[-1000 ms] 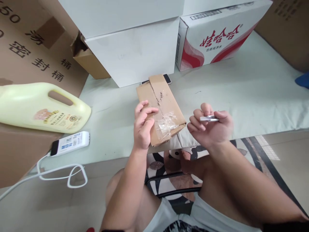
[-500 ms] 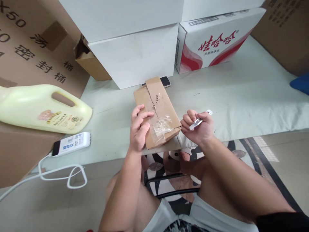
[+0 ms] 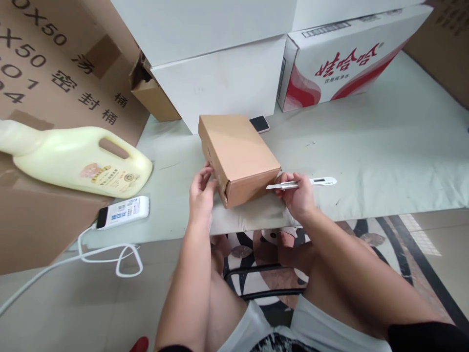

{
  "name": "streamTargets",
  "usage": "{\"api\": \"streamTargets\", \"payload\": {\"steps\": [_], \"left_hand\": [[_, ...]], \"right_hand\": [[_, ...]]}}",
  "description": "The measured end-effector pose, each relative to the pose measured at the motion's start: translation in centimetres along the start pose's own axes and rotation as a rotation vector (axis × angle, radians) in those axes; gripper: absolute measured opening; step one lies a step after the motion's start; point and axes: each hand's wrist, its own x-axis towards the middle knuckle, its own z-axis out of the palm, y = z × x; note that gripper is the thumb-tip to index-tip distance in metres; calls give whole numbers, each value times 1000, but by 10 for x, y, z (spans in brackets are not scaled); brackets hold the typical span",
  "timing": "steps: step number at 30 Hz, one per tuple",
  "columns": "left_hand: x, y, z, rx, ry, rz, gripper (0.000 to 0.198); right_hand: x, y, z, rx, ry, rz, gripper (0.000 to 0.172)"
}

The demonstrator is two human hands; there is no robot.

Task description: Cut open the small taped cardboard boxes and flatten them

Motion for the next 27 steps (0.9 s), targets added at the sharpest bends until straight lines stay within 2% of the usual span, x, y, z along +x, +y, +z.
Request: {"api": "streamTargets", "payload": {"steps": [3, 6, 8, 12, 17, 22, 27], "left_hand": [[0, -5, 8, 34, 0, -85, 24], [1, -8, 12, 55, -1, -93, 28], [0, -7, 13, 65, -16, -94, 31], [-2, -4, 13, 59, -32, -116, 37], [-5, -1, 15, -19, -62, -95, 43], [-5, -1, 16, -46, -172, -18, 59], [-2, -12, 13, 4, -274, 45, 69]], "right_hand": [[1, 5, -2, -28, 82, -50, 40], [3, 8, -3, -35, 203, -110, 36], [4, 9, -4, -64, 232, -147, 34], [4, 9, -4, -122, 159, -186, 39], [2, 7, 0, -106, 38, -137, 41], [3, -1, -1, -146, -117, -121, 48], [7, -6, -5, -171, -94, -49, 51]]}}
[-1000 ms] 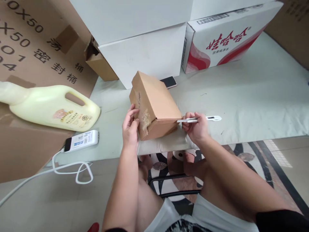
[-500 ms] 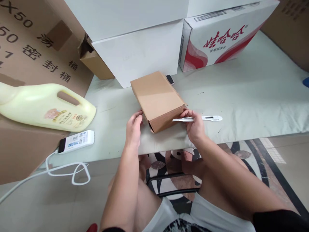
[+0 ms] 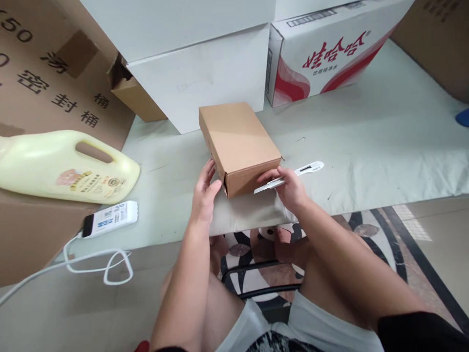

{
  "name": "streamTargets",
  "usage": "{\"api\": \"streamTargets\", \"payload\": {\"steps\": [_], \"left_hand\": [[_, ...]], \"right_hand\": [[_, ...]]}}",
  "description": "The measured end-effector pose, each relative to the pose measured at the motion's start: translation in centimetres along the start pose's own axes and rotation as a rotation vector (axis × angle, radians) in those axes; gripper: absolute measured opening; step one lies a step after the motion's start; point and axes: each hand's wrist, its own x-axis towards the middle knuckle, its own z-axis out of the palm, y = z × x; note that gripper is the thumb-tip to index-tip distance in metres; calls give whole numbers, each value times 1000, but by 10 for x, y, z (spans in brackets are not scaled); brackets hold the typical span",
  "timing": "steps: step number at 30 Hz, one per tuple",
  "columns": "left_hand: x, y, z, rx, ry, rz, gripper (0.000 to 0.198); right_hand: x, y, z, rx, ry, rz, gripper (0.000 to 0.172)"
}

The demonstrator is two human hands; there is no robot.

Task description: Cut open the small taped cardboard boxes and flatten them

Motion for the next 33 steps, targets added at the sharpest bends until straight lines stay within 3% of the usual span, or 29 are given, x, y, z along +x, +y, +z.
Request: {"api": "streamTargets", "payload": {"steps": [4, 8, 16, 22, 33], "left_hand": [[-1, -8, 2, 36, -16, 52, 78], [-1, -5, 9, -16, -99, 82, 70], [-3, 8, 16, -53, 90, -64, 59], [-4, 10, 14, 98, 194, -40, 50], [0, 5, 11, 182, 188, -55, 47]], "right_hand": [[0, 1, -4, 48, 85, 68, 53], [-3, 1, -8, 60, 127, 63, 53], [-7, 1, -5, 27, 101, 70, 58], [-8, 0, -2, 68, 83, 70, 58], [-3, -2, -6, 260, 202, 45, 55]]}}
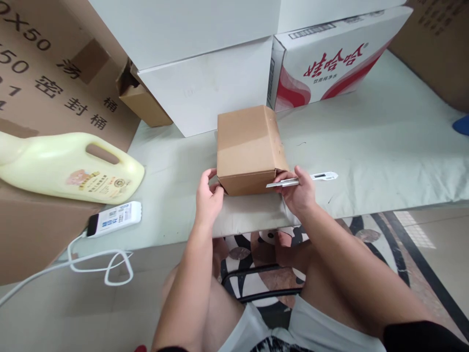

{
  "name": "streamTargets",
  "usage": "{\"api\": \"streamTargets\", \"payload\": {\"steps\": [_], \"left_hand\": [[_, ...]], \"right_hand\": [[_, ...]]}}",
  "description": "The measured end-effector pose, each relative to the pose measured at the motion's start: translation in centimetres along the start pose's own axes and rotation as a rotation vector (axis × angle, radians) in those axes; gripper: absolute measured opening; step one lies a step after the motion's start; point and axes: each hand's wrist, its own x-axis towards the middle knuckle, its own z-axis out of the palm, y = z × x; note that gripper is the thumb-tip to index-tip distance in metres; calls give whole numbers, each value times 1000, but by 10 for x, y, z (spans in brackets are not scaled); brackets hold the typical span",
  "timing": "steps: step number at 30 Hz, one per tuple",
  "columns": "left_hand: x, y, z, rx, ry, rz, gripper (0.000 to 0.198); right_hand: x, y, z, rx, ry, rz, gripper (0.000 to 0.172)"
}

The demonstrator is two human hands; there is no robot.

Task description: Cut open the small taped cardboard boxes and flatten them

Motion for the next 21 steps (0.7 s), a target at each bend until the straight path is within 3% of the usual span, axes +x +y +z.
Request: {"api": "streamTargets", "payload": {"steps": [6, 12, 21], "left_hand": [[0, 6, 1, -7, 32, -27, 42], [-1, 9, 2, -83, -56, -78, 37], [0, 13, 0, -173, 26, -125, 28]], "right_hand": [[2, 5, 2, 1, 8, -4, 55], [1, 4, 6, 4, 19, 24, 53], [0, 3, 7, 17, 11, 8, 53]]}}
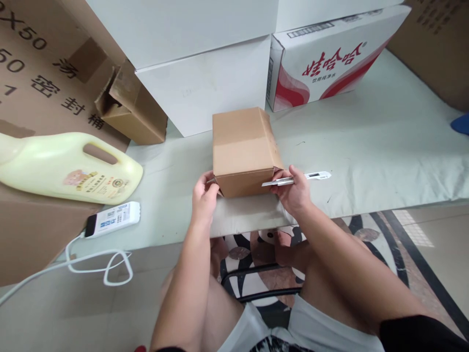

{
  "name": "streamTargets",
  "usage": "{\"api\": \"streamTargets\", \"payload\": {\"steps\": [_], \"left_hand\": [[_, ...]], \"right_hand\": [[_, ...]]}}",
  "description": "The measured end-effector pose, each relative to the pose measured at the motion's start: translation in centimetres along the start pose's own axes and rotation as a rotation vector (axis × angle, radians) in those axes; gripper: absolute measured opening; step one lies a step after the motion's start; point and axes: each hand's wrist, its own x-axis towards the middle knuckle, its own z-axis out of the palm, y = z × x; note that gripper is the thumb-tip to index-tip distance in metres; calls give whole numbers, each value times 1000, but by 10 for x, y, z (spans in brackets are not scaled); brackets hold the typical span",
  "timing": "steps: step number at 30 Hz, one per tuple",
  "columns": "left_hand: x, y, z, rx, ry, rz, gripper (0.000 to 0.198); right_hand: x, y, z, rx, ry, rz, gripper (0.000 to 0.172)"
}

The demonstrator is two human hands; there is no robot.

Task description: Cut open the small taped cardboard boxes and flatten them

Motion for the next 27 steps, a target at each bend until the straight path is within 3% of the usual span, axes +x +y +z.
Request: {"api": "streamTargets", "payload": {"steps": [8, 14, 27], "left_hand": [[-3, 6, 0, -130, 24, -2, 26], [-3, 7, -2, -241, -20, 94, 31], [3, -2, -1, -113, 68, 104, 18]], "right_hand": [[-1, -2, 1, 10, -18, 7, 51], [1, -3, 0, 105, 22, 69, 50], [3, -1, -4, 95, -25, 50, 55]]}}
